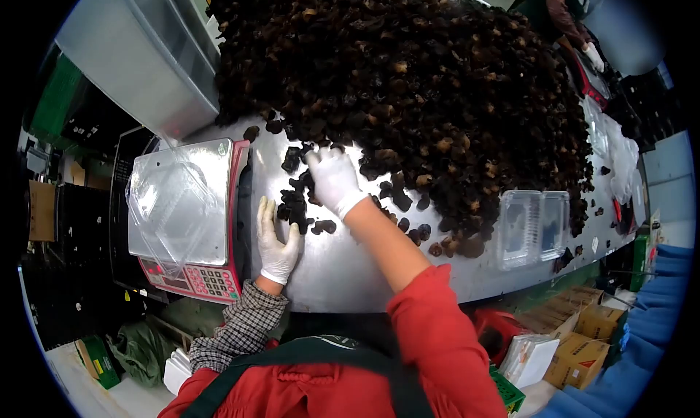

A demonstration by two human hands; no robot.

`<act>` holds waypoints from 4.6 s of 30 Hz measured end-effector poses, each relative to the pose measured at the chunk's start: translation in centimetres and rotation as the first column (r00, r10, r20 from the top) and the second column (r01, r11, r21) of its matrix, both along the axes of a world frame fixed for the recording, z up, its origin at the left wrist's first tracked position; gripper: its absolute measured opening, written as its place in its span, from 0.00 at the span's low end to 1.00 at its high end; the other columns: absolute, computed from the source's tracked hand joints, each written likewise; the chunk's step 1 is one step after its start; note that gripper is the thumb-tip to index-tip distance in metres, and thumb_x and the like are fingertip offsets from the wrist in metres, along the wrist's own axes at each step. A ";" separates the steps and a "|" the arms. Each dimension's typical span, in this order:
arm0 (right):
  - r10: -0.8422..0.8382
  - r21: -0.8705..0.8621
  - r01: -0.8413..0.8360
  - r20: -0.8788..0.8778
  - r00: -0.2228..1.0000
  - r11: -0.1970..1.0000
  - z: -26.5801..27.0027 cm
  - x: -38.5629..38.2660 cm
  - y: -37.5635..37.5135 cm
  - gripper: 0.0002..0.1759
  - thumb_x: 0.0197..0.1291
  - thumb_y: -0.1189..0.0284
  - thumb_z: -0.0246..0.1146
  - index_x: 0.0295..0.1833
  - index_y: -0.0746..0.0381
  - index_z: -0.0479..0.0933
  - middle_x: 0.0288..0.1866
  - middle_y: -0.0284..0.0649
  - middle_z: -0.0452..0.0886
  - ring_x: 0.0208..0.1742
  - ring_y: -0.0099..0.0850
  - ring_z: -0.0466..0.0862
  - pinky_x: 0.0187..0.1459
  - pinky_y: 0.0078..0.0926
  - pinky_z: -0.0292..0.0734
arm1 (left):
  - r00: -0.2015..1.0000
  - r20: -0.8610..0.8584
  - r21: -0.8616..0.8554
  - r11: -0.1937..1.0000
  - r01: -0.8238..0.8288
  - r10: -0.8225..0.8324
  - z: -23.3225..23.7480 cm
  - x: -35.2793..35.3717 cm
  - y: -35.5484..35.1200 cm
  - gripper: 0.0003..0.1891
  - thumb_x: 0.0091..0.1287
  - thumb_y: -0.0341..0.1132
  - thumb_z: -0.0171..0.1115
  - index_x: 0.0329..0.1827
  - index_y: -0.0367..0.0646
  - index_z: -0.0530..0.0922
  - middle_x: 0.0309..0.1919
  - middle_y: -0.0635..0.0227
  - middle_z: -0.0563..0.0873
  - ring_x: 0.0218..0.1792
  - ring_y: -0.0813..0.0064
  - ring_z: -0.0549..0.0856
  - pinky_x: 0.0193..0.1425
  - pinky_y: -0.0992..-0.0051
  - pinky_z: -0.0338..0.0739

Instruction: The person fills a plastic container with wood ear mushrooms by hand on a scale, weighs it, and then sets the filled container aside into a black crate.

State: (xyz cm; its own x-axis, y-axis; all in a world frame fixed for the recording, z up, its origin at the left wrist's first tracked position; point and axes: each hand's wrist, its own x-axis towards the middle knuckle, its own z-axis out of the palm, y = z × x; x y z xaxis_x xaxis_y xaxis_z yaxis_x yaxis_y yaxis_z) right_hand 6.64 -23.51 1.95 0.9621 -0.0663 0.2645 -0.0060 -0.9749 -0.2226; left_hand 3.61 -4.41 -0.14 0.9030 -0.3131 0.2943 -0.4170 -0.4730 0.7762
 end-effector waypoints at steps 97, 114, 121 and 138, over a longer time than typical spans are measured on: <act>0.268 0.249 -0.226 -0.151 0.951 0.942 1.1 -21.5 5.1 0.56 0.44 0.44 0.70 0.73 0.64 0.58 0.71 0.61 0.59 0.71 0.55 0.62 0.72 0.53 0.52 | 0.576 0.036 0.403 0.540 0.739 -0.816 2.1 -4.6 5.1 0.52 0.45 0.58 0.74 0.72 0.44 0.61 0.69 0.49 0.61 0.70 0.46 0.60 0.75 0.49 0.52; 0.062 0.663 -0.156 0.162 0.985 0.732 13.6 -7.7 7.3 0.22 0.49 0.81 0.61 0.54 0.66 0.74 0.49 0.50 0.79 0.52 0.41 0.82 0.55 0.30 0.78 | 0.862 -0.262 -0.335 0.879 0.340 -0.434 15.5 1.3 3.5 0.21 0.57 0.20 0.62 0.56 0.36 0.76 0.44 0.66 0.85 0.46 0.78 0.83 0.54 0.79 0.76; 0.287 0.688 -0.376 0.246 0.926 0.620 14.4 2.8 18.0 0.27 0.49 0.79 0.63 0.59 0.68 0.70 0.55 0.52 0.76 0.58 0.46 0.77 0.60 0.34 0.73 | 0.946 -0.136 -0.240 0.936 0.258 -0.295 18.3 8.6 15.1 0.24 0.56 0.19 0.61 0.58 0.35 0.74 0.52 0.64 0.81 0.54 0.76 0.80 0.59 0.76 0.74; -0.632 0.510 0.573 -0.072 0.771 0.641 3.0 -25.7 -2.6 0.18 0.56 0.75 0.61 0.54 0.65 0.76 0.48 0.49 0.79 0.47 0.45 0.80 0.49 0.38 0.77 | 0.770 0.049 0.090 0.770 0.631 -0.637 12.7 0.0 1.3 0.18 0.58 0.29 0.65 0.54 0.39 0.79 0.48 0.54 0.83 0.51 0.58 0.82 0.59 0.67 0.75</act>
State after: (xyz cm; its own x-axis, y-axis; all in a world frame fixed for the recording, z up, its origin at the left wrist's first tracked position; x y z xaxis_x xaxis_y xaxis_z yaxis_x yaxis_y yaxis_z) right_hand -19.06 -26.15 4.97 0.6309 -0.7659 0.1237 -0.5019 -0.5245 -0.6878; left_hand 3.59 -3.08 12.56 0.4693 -0.8271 0.3092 -0.6934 -0.1284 0.7091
